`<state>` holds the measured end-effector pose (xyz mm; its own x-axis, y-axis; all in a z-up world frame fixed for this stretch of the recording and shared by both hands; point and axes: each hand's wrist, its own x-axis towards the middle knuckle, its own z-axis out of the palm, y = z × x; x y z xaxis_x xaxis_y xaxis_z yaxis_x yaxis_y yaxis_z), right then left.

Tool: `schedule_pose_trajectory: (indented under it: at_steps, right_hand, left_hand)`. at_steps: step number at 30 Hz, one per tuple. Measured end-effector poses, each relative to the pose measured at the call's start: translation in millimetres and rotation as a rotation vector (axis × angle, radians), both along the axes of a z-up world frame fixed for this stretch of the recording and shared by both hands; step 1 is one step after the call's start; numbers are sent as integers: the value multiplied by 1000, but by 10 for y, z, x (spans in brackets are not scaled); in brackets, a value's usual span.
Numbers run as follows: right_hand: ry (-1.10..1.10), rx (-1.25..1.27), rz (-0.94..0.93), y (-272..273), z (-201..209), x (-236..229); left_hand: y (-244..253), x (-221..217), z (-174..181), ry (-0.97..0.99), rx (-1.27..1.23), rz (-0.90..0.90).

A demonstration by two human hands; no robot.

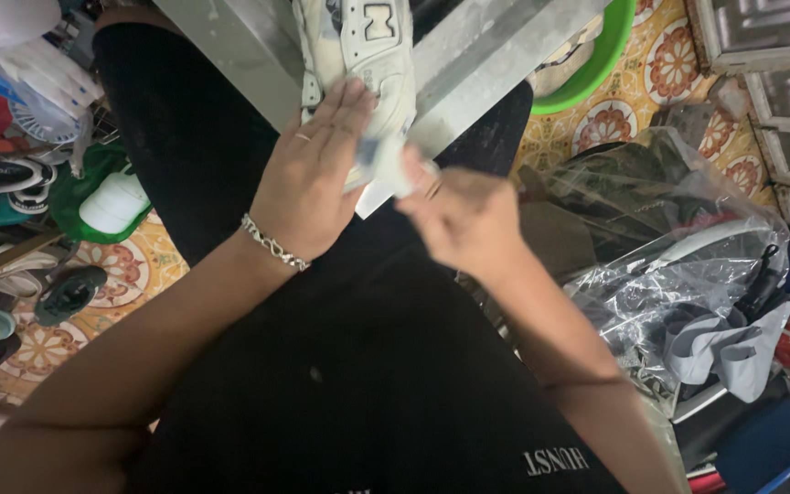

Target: The person cleans shoes by removing the laces, scrubbing the soles with a brush and cleaning solution, and wiping down the outer surfaces with a cloth.

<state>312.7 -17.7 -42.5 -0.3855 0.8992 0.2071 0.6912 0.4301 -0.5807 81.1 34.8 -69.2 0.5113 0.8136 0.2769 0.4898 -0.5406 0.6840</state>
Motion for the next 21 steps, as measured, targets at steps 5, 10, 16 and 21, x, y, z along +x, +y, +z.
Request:
schedule_pose_trajectory:
  at_steps: [5, 10, 16, 21]
  right_hand:
    - [-21, -38, -137, 240, -51, 92]
    - [-36, 29, 23, 44, 10, -29]
    - [9, -72, -150, 220, -37, 88]
    - [-51, -13, -66, 246, -27, 27]
  left_hand:
    - [21, -12, 24, -2, -19, -11]
    - [10, 18, -11, 53, -40, 5]
    - [7, 6, -25, 50, -50, -7]
    - [37, -62, -32, -29, -107, -42]
